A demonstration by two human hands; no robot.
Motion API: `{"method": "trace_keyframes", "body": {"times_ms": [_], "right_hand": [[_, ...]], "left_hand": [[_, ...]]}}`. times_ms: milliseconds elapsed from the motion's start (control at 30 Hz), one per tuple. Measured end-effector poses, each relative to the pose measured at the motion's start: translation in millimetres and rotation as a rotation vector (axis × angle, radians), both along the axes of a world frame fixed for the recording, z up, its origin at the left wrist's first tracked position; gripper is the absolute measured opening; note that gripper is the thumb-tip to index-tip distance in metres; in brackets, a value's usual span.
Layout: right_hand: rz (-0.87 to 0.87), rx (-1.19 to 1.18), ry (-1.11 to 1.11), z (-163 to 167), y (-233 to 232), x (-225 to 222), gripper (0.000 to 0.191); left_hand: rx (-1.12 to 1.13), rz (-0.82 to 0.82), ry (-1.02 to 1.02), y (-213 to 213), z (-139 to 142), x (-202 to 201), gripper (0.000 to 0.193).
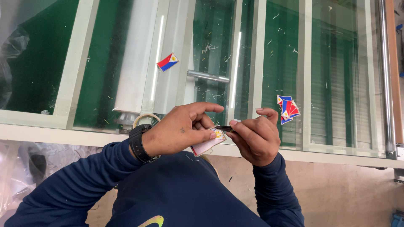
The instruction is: The person uses a small blade to trim the edges of a small Philippine flag sticker, then flips it and trims the back. They repeat the trimming process on another sticker, carefully removing excess material around the edges.
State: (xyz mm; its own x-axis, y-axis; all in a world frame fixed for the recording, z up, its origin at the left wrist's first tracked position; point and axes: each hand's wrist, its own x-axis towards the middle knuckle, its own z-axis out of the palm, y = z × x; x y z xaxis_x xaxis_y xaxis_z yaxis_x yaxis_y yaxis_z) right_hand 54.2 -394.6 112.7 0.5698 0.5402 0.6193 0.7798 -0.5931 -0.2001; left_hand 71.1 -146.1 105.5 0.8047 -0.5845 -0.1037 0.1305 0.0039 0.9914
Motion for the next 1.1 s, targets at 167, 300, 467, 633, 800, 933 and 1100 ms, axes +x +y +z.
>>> {"method": "trace_keyframes", "body": {"times_ms": [167, 300, 467, 633, 800, 933, 1100], "right_hand": [[0.02, 0.066, 0.071, -1, -6, 2, 0.032], [0.046, 0.12, 0.282, 3, -10, 3, 0.039], [0.041, 0.036, 0.327, 6, -8, 5, 0.04], [0.041, 0.012, 0.347, 8, -9, 6, 0.039], [0.052, 0.005, 0.331, 9, -9, 6, 0.035], [0.078, 0.001, 0.366, 11, -10, 8, 0.035], [0.097, -0.008, 0.398, 9, -13, 11, 0.034]], "left_hand": [[-0.023, -0.001, 0.003, 0, 1, 1, 0.061], [0.023, 0.024, 0.007, 2, 3, 1, 0.062], [0.041, -0.001, -0.026, 4, 4, 3, 0.064], [0.045, -0.006, -0.033, 4, 1, 4, 0.065], [-0.095, -0.008, 0.111, 1, -4, 5, 0.065], [-0.083, -0.013, 0.11, 1, -6, 5, 0.065], [-0.048, 0.006, 0.055, 1, -6, 4, 0.065]]}}
